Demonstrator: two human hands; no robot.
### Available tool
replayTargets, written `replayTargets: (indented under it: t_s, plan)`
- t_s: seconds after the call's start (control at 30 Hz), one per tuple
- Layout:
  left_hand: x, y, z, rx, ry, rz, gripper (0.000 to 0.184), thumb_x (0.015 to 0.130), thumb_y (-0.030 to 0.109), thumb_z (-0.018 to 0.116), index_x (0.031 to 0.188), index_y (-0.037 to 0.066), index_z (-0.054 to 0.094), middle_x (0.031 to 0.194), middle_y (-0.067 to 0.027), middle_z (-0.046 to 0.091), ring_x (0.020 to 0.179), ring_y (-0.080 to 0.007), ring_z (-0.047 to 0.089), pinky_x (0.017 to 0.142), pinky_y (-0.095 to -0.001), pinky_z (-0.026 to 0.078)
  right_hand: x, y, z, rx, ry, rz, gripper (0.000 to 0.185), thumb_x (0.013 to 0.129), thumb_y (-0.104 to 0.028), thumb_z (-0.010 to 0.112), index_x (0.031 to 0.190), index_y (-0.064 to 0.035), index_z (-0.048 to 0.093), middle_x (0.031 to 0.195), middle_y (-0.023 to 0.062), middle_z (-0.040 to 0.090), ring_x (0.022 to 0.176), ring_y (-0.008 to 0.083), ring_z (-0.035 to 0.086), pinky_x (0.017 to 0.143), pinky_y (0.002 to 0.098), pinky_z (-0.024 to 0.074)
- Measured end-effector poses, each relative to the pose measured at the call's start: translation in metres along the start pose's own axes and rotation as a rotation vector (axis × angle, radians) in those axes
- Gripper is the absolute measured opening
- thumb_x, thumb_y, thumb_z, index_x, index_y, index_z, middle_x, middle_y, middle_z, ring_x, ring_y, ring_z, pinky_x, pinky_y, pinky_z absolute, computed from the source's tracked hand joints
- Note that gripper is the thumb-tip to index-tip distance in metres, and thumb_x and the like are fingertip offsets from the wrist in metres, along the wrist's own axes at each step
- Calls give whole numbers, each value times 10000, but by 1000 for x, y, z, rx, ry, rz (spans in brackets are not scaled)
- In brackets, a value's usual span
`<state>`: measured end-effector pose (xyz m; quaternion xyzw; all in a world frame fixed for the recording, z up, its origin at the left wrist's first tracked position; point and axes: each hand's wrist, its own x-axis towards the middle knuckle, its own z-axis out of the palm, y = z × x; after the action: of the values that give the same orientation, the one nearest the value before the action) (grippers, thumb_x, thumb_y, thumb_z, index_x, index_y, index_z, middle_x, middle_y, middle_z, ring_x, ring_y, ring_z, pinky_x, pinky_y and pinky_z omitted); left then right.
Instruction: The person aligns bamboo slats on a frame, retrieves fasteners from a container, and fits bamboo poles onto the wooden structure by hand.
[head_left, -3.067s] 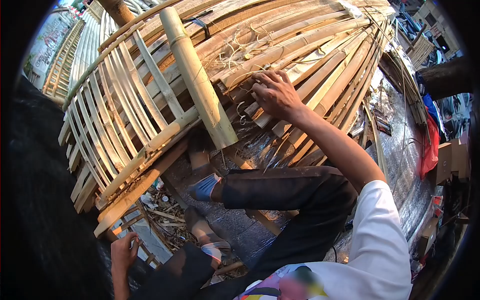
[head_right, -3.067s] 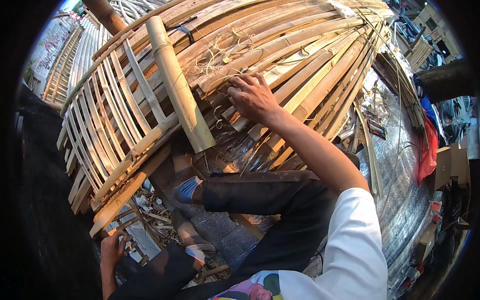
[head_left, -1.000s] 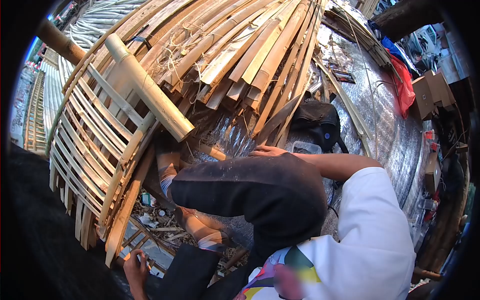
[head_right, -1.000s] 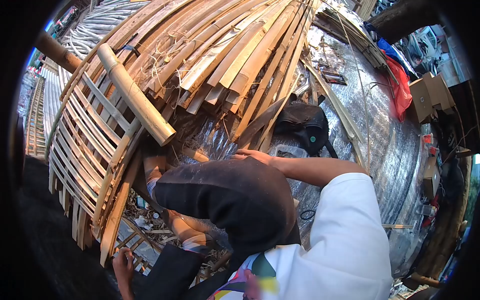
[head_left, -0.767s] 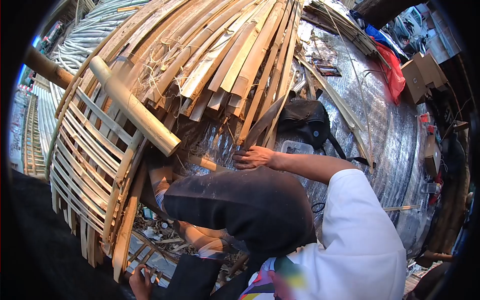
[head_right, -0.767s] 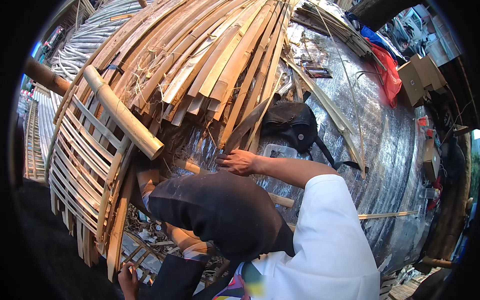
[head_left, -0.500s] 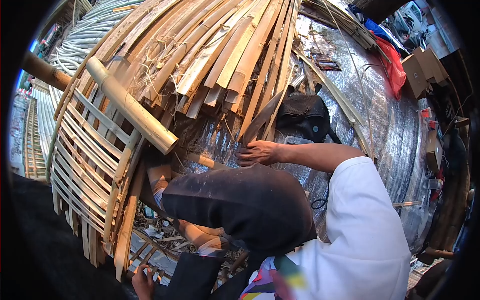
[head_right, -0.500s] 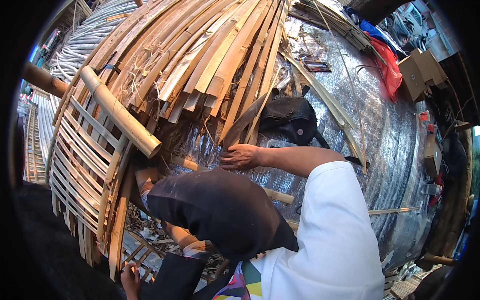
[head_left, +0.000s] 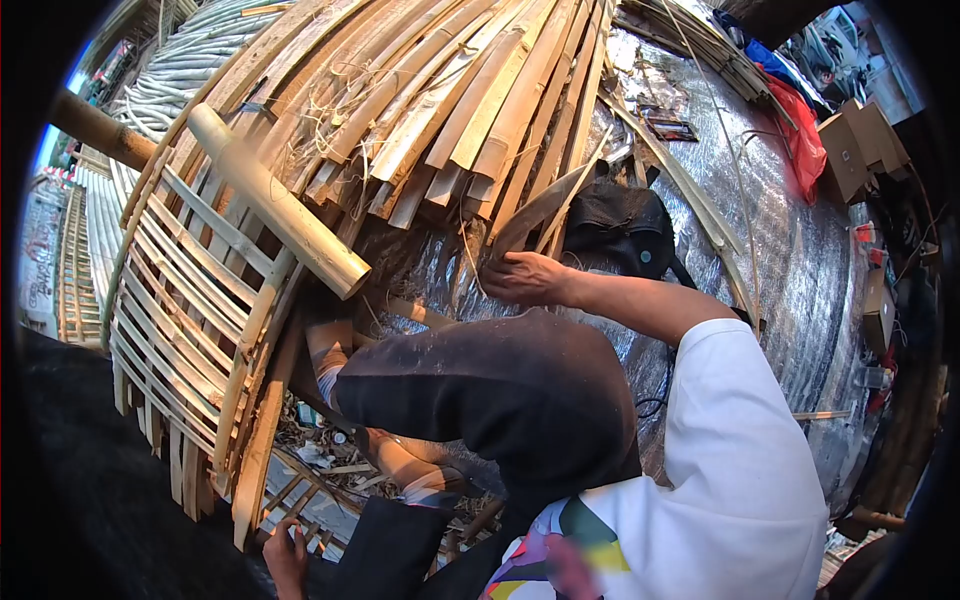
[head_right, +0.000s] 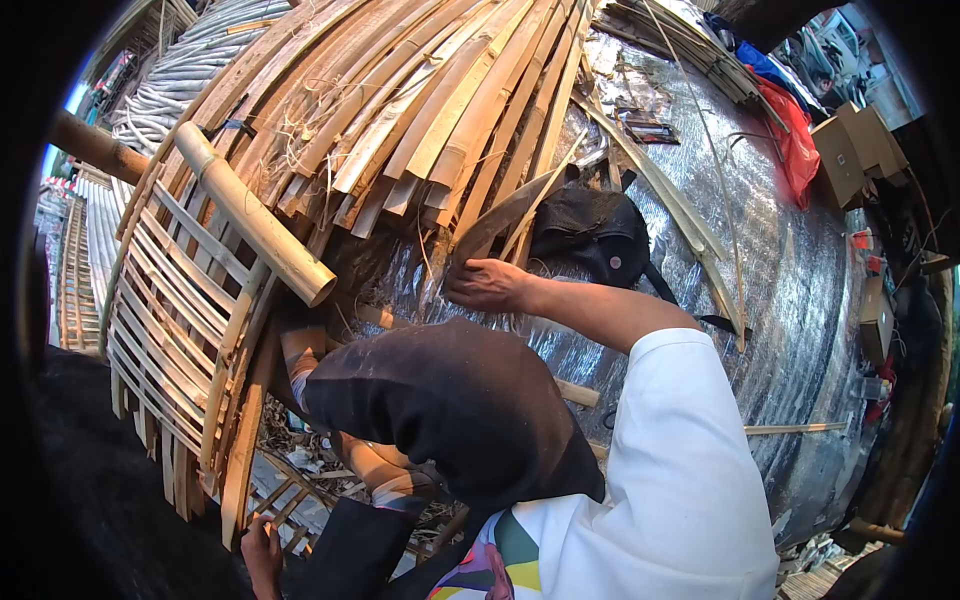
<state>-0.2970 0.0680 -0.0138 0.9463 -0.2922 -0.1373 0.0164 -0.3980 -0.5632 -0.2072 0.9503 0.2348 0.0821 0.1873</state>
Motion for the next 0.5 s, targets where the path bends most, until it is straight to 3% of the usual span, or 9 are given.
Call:
replayTargets:
  t_s: [0.1, 0.3, 0.33, 0.5]
  plan:
    - [-1, 0, 2, -37, -2, -49, 112, 892, 107, 651, 995, 84, 616, 542, -131, 489, 480, -315, 532, 490, -426, 373, -16, -12, 5, 58, -12, -226, 440, 927, -310, 529, 1320, -112, 522, 1292, 61, 572, 1239, 196, 522, 1099, 403, 352]
    - [1, -1, 2, -56, 5, -72, 100, 874, 71, 647, 968, 64, 614, 513, -124, 428, 456, -306, 481, 492, -423, 339, -26, 17, 4, 130, -90, -262, 510, 912, -359, 554, 1366, -146, 463, 1349, 52, 532, 1261, 202, 512, 1108, 362, 344]
    - [1, -2, 2, -71, -2, -62, 98, 875, 69, 645, 967, 62, 614, 513, -126, 428, 450, -304, 476, 487, -420, 335, -20, 19, 0, 111, -29, -223, 428, 889, -324, 534, 1280, -155, 496, 1284, 36, 556, 1230, 180, 533, 1107, 337, 345]
    - [-1, 2, -4, -67, -34, -51, 103, 874, 53, 639, 972, 63, 609, 513, -132, 428, 449, -302, 475, 483, -412, 334, 1, 24, 16, 57, 2, -207, 425, 891, -298, 529, 1291, -155, 497, 1335, 14, 530, 1282, 160, 501, 1123, 323, 333]
